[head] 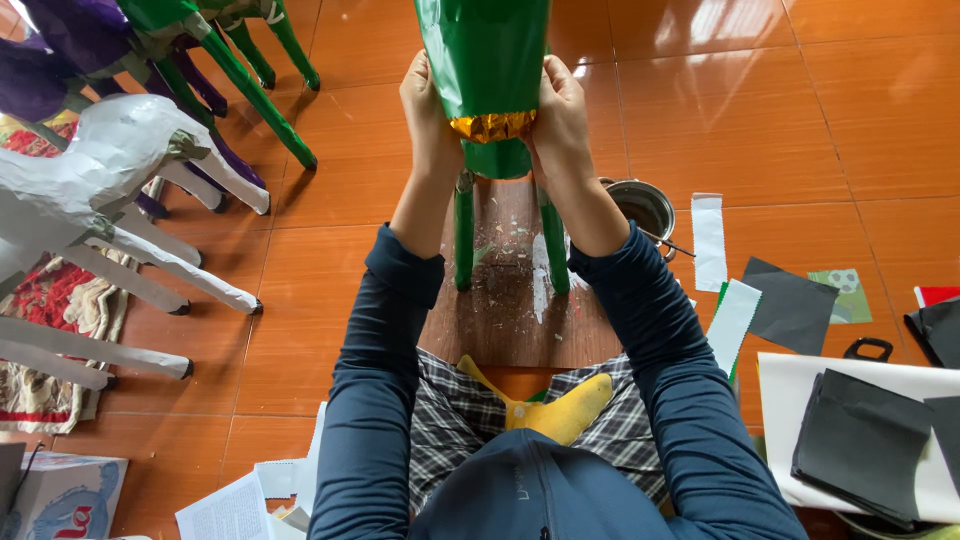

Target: Decorating a green horse model by applying glue and attaching paper strips

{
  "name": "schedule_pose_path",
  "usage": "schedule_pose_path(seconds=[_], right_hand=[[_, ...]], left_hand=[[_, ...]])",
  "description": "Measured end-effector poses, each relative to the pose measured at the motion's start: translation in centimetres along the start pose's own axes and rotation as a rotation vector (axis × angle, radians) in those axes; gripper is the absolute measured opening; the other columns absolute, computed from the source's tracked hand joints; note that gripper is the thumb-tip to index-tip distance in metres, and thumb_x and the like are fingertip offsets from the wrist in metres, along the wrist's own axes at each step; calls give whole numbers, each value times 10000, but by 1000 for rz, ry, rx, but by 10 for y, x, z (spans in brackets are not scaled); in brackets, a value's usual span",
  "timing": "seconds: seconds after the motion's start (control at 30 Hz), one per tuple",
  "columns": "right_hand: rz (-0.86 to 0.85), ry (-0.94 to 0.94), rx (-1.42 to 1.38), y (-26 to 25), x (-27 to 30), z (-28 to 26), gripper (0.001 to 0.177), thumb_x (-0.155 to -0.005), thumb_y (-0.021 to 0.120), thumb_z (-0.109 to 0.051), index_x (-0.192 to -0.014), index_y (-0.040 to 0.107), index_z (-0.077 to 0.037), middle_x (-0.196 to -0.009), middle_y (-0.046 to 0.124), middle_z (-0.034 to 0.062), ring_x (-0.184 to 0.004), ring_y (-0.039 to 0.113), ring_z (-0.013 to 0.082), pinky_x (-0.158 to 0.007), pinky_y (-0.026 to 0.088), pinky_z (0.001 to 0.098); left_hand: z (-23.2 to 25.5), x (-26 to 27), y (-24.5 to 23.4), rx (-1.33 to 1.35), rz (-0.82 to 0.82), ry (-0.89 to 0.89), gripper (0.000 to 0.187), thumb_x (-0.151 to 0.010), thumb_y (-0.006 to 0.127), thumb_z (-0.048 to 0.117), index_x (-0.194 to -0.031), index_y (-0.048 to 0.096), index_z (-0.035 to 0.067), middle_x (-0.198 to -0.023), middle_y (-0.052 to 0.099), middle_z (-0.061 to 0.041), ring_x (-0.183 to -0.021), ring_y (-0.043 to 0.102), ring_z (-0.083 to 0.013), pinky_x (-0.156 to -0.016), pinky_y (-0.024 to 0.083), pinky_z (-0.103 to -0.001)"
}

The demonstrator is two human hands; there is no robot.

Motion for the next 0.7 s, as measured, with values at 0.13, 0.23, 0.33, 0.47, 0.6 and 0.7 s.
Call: schedule_pose_path(seconds=[0.13, 0.23, 0.33, 0.47, 0.6, 0.7], right_hand=[[12, -67, 97, -5, -5, 3, 234, -1123, 537, -204, -1208, 608, 3, -1048, 647, 81, -895, 641, 105, -787, 604, 266], [47, -14, 114, -14, -9, 13, 351, -1115, 512, -221, -1348, 567, 35, -1148, 660, 137, -978, 697, 172, -868, 665, 330], [20, -41, -21, -13, -11, 17, 256, -1110, 564, -193, -1238, 625, 20, -1094, 689, 134, -932, 686, 165, -809, 612, 334], [53, 66, 56, -8, -7, 15, 374, -1100, 546, -263, -1335, 607, 20, -1211, 686, 172, -1071, 688, 208, -905, 630, 366], [12, 57, 28, -5, -7, 18, 410, -1055, 629, -358, -1230, 594, 12, -1069, 651, 116, -907, 699, 118, -787, 688, 263], [-6, 47, -31, -5, -9, 22, 442, -1054, 658, -334, -1294, 609, 33, -1141, 712, 159, -993, 728, 155, -852, 666, 298]], left_hand=[[13, 3, 11, -51, -65, 17, 154, -1069, 558, 169, -995, 655, 75, -893, 613, -3, -780, 534, -86, -715, 481, -283], [8, 3, 9, 8, -85, 64, 193, -1092, 523, 190, -1042, 675, 82, -946, 623, 8, -840, 538, -77, -785, 477, -281], [12, 7, 18, 97, -150, 56, 193, -1123, 527, 191, -1146, 669, 62, -1017, 648, -20, -896, 580, -88, -822, 512, -287], [23, 3, 19, 21, -92, 115, 134, -1103, 540, 98, -1026, 644, 62, -897, 615, -2, -753, 520, -65, -683, 476, -255], [23, -4, 2, -175, 29, 194, 165, -1066, 608, 29, -916, 559, 79, -827, 538, 18, -704, 435, -65, -634, 427, -255], [22, -4, 8, -70, -35, 199, 122, -1082, 563, 65, -970, 613, 66, -886, 569, 4, -748, 472, -74, -686, 464, -271]])
Point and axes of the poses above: each hand's wrist, its own x-axis away from the middle knuckle, its own y-axis out of the palm, z = x × y, the point moved 8 cm from there along -x, towards the middle knuckle
